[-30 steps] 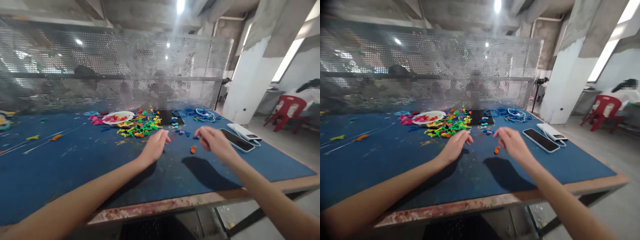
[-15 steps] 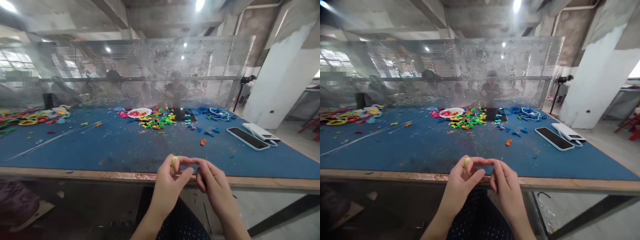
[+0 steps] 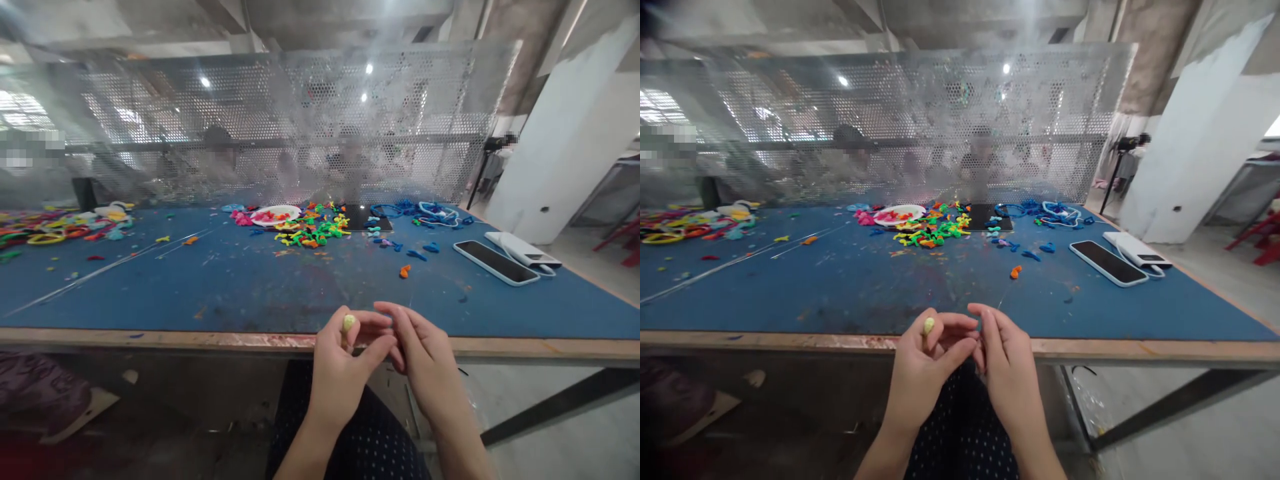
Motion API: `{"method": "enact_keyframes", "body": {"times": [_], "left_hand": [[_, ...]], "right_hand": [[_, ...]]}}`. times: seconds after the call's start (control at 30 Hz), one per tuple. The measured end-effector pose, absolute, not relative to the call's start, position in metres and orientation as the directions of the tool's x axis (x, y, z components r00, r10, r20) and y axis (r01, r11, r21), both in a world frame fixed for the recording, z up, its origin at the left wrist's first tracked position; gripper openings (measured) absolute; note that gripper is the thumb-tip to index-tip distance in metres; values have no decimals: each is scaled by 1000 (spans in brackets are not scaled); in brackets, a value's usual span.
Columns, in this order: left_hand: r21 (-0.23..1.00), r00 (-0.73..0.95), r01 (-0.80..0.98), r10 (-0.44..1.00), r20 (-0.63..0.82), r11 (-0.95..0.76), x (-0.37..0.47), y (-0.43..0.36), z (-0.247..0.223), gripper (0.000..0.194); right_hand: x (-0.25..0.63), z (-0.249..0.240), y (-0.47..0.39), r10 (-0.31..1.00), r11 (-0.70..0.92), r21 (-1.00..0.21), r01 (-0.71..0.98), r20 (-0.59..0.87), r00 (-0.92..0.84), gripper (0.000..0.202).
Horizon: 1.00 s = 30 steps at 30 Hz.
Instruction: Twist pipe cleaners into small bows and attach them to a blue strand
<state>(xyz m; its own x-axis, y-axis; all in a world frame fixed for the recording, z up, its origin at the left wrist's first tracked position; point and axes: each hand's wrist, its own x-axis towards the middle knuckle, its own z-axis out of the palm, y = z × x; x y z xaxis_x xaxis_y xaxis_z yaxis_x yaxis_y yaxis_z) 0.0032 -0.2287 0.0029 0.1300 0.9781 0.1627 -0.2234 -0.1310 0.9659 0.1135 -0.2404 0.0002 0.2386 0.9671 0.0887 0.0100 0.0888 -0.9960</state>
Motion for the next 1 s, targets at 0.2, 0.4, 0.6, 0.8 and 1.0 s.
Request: {"method": "enact_keyframes", "body": {"times": [0.2,0.4,0.6,0.8,1.0], "left_hand": [[962,28,-213,983,183,-173,9,-224,0,37],[954,50,-149,962,269,-259,5,-226,-3,23],[933,198,-312,948,249,-180,2,-229,-4,30],[919,-119,-119,925,362,-375,3,-227,-4,40],[909,-202,-170,917,345,-380,3,-228,-3,53]], "right_hand": [[108,-4,-242,989,69,-996,-61,60,133,45],[113,-8,-240,996,30,-982,-186,13,93,42],[109,-10,-236,998,-41,-956,-292,-54,37,45],[105,-6,-242,991,-78,-946,-316,-108,81,48],[122,-9,-248,580,553,-767,-324,76,811,20]]}}
